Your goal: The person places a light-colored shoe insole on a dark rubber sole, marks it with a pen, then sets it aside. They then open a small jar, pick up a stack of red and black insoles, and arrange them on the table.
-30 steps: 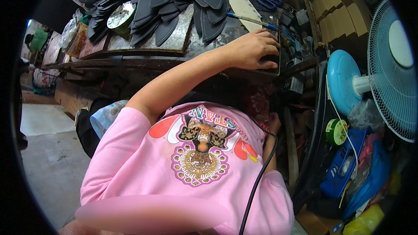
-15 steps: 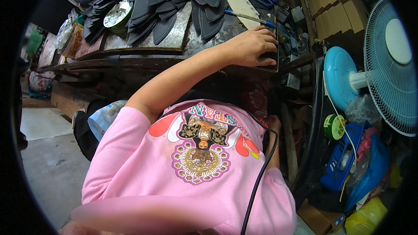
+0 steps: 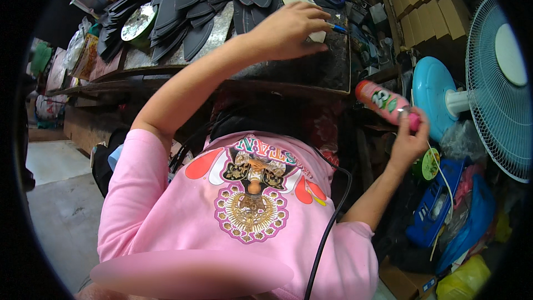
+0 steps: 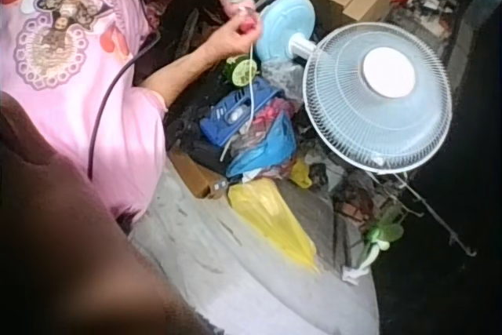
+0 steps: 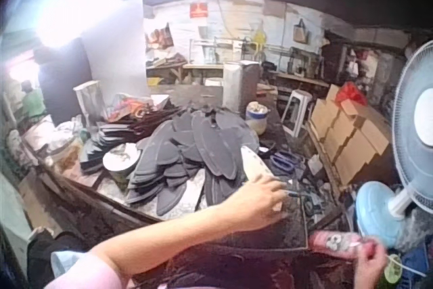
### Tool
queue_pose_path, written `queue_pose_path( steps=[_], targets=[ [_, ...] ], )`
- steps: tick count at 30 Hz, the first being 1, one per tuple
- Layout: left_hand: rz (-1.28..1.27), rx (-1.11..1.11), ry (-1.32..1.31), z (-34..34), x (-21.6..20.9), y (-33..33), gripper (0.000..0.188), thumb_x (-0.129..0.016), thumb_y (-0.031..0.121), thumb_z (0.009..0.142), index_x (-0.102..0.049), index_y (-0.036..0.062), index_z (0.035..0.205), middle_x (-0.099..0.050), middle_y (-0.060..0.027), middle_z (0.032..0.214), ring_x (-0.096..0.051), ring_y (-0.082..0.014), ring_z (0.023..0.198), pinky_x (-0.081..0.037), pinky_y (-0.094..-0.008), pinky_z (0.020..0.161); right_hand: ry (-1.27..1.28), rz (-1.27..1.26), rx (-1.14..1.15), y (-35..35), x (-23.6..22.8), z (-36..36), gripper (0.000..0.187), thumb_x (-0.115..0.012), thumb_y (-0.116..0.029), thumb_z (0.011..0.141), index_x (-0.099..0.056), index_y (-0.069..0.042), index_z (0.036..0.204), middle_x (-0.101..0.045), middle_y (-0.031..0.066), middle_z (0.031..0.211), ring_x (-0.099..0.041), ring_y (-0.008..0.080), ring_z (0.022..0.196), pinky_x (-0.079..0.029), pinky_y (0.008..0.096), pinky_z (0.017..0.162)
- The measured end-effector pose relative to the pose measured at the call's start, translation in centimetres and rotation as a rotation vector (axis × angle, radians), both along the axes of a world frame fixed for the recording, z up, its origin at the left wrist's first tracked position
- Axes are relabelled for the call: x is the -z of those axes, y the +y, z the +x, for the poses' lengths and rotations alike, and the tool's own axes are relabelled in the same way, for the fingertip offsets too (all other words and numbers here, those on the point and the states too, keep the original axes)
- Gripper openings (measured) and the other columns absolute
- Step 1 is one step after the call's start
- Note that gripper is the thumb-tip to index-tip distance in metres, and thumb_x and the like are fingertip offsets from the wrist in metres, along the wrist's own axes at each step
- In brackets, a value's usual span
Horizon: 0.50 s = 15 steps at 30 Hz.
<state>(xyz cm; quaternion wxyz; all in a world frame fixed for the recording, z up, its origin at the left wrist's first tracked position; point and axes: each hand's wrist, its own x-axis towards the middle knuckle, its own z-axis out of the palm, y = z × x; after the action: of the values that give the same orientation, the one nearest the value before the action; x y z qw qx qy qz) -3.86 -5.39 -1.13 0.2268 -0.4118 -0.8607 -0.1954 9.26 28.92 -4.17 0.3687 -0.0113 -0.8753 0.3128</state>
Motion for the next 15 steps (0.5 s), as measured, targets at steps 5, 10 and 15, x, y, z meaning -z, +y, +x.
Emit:
queue_pose_path(
  steps=[5, 10, 15],
  targets=[
    [-0.095, -0.061, -0.061, -0.4, -0.8, -3.4, 0.036, -0.072, 0.031, 0.086, -0.069, 0.0095, 0.114, -0.062, -0.0123, 0.127, -0.054, -0.0321, 0.122, -0.042, -0.0426, 0.105, 0.373, -0.201, -0.176, -1.4, -7.7, -1.0, 0.024, -0.07, -0.004, 0.09, -0.065, 0.004, 0.112, -0.069, 0.013, 0.104, -0.068, 0.0197, 0.093, -0.055, 0.0317, 0.086],
    [-0.068, -0.077, -0.064, -0.5, 0.3, -3.7, 0.038, -0.072, 0.03, 0.086, -0.068, 0.0082, 0.116, -0.061, -0.0132, 0.129, -0.052, -0.0332, 0.125, -0.04, -0.0434, 0.106, 0.363, -0.165, -0.354, -4.6, -10.5, -2.8, 0.026, -0.068, 0.0, 0.089, -0.064, 0.006, 0.114, -0.069, 0.0139, 0.103, -0.068, 0.0184, 0.092, -0.055, 0.0306, 0.085],
    [-0.113, -0.039, -0.02, -0.3, 1.9, -2.4, 0.035, -0.07, 0.031, 0.087, -0.066, 0.0091, 0.114, -0.059, -0.0125, 0.132, -0.049, -0.0313, 0.128, -0.038, -0.0442, 0.107, 0.31, -0.245, -0.422, -6.2, -11.5, -4.5, 0.034, -0.068, -0.001, 0.089, -0.061, 0.005, 0.122, -0.07, 0.0155, 0.106, -0.068, 0.0184, 0.093, -0.055, 0.0304, 0.087]
  ],
)
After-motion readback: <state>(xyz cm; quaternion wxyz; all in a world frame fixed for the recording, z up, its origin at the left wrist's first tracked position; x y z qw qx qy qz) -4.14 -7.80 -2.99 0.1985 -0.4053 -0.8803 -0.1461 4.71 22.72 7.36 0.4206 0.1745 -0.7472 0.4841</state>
